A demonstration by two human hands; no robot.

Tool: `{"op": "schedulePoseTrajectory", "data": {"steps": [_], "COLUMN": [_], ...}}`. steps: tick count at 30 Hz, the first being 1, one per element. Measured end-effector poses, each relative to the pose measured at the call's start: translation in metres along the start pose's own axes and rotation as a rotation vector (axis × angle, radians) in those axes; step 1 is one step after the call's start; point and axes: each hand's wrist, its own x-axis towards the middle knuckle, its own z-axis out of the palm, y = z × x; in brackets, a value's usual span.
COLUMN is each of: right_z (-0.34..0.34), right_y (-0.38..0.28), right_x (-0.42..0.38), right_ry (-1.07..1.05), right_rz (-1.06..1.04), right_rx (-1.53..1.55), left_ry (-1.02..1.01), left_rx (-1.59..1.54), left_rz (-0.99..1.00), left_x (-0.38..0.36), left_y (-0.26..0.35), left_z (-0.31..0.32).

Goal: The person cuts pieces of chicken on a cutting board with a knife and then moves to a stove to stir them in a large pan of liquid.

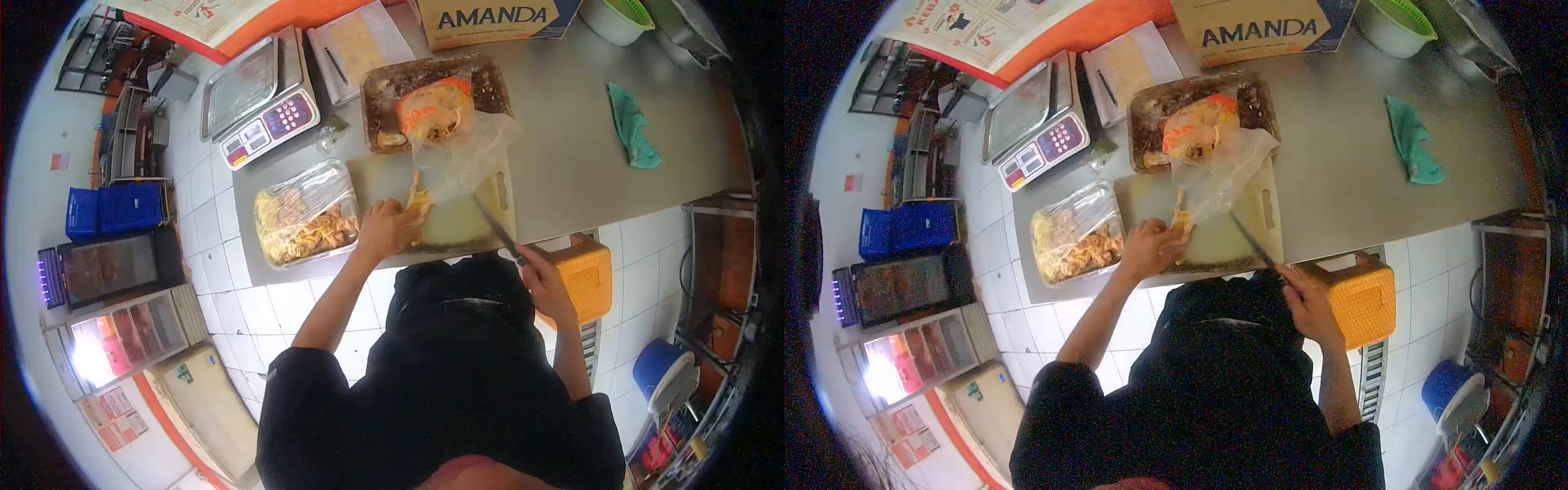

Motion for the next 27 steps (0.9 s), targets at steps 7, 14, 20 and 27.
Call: {"op": "schedulePoseTrajectory", "data": {"steps": [7,14,20,27], "right_z": [0.032,0.023,0.029,0.025], "right_y": [-0.04,-0.037,0.013,0.008], "right_x": [0.039,0.044,0.01,0.005], "right_ry": [-0.237,-0.096,-0.105,-0.024], "right_rz": [0.047,0.053,0.001,0.152], "right_rx": [-0.254,-0.242,-0.213,-0.135], "left_ry": [0.069,-0.116,0.033,0.139], "left_rx": [-0.185,-0.404,-0.189,-0.224], "left_rz": [-0.37,0.036,-0.13,-0.341], "left_x": [0.038,0.038,0.034,0.052], "left_y": [0.016,0.057,0.063,0.061], "left_z": [0.034,0.04,0.042,0.053]}}
